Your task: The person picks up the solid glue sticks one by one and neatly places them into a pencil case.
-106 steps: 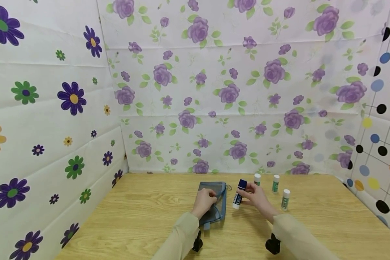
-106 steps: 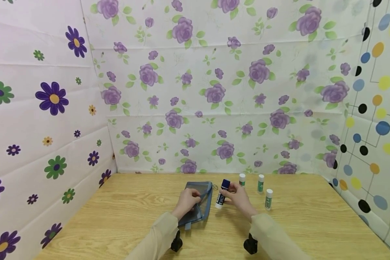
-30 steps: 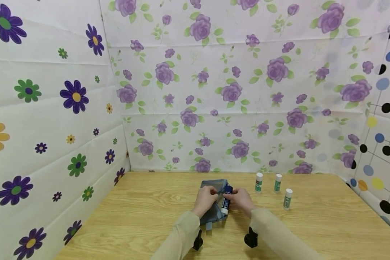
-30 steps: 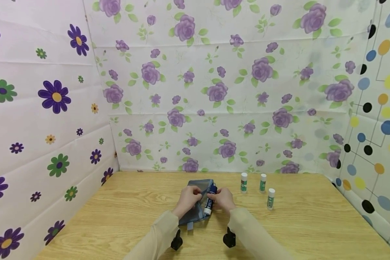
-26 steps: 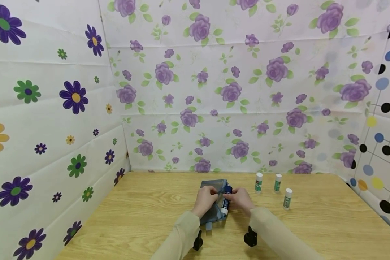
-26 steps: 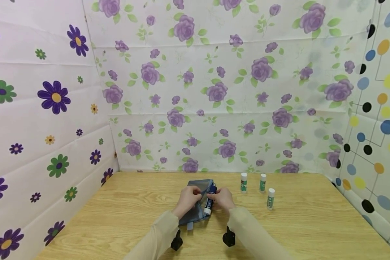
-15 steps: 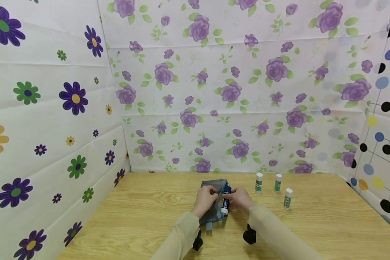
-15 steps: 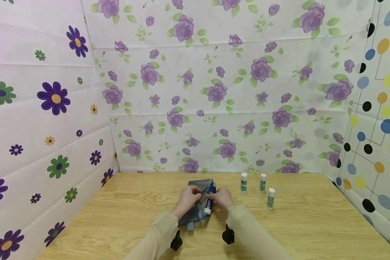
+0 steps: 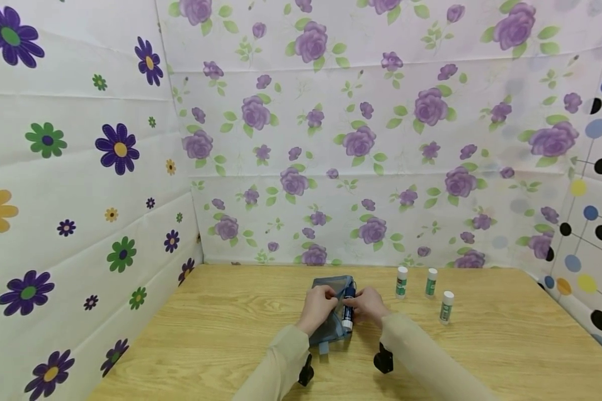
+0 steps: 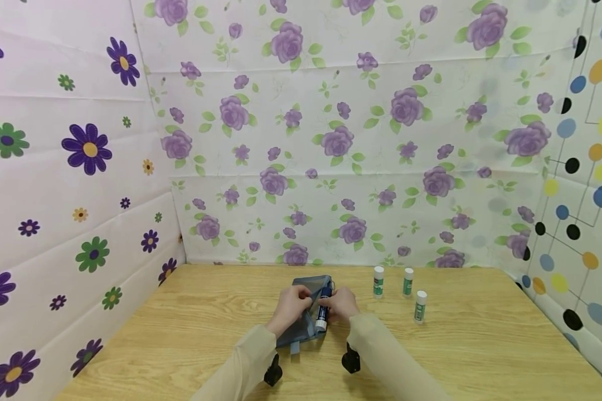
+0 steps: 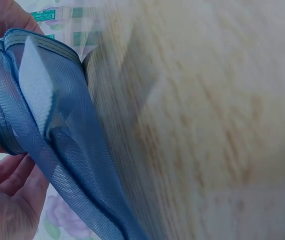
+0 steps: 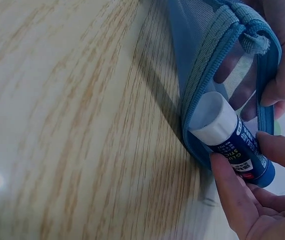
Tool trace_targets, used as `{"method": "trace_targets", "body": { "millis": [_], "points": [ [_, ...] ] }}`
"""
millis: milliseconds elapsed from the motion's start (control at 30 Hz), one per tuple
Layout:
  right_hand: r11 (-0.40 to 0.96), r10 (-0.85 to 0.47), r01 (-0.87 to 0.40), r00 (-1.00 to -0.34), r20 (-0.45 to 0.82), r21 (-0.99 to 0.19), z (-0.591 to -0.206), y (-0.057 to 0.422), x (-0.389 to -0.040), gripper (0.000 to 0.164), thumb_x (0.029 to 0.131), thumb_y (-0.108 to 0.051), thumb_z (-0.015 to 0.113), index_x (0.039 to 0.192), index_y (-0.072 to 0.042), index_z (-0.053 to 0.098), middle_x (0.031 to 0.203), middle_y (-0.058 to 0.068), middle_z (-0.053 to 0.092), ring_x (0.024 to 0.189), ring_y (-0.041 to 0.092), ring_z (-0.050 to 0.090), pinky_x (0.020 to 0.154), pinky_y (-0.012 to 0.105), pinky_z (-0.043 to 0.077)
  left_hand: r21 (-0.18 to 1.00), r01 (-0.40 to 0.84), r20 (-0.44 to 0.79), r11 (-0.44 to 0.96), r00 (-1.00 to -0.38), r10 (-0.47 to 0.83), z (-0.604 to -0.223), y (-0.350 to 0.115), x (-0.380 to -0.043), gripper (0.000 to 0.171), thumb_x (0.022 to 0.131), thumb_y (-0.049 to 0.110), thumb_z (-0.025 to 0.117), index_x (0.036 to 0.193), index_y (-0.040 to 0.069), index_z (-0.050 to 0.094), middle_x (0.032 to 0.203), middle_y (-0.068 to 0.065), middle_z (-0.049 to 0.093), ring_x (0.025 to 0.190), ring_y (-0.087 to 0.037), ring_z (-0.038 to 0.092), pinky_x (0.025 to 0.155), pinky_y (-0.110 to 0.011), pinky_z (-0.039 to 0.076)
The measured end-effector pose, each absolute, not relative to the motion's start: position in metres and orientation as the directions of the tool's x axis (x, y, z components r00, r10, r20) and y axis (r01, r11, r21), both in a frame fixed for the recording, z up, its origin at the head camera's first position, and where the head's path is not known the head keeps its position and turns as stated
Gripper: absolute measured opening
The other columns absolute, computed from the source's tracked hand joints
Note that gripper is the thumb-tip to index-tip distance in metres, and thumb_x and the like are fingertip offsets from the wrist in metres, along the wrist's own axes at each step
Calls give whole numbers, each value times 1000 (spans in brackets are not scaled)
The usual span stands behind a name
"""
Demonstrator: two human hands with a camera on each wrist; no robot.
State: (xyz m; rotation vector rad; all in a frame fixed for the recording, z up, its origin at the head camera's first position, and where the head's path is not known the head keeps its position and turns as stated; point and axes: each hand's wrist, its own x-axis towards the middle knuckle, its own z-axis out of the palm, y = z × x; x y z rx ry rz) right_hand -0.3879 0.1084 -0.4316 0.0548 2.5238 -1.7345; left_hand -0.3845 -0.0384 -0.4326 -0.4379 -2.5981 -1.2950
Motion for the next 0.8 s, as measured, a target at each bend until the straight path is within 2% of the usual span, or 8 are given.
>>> {"method": "trace_targets", "body": {
  "millis": [133, 467, 800],
  "points": [
    [371, -9, 73, -997, -83, -926, -434, 108, -391, 29, 80, -11, 68, 58, -9, 50, 52, 5, 43, 52, 24, 57, 55, 38, 50, 736, 360, 320, 573, -931, 174, -434, -38, -386, 10, 82, 1, 59, 89, -1, 66, 73, 1, 57, 60, -11, 51, 52, -27, 43],
    [360, -1, 97, -994, -105, -928, -436, 107, -395, 28, 80, -11, 69, 60, -8, 50, 67, 15, 56, 55, 23, 59, 56, 38, 50, 736, 365, 325, 571, -929, 174, -432, -38, -386, 10, 82, 1, 59, 89, -1, 66, 73, 1, 57, 61, -10, 51, 54, -27, 43],
    [358, -12, 85, -995, -96, -930, -441, 106, -400, 26, 79, -12, 70, 61, -5, 52, 62, 13, 56, 52, 23, 59, 56, 39, 50, 728, 354, 320, 587, -933, 165, -430, -38, -384, 10, 82, 1, 59, 89, -1, 66, 72, 2, 56, 60, -10, 50, 53, -27, 42]
  ]
}}
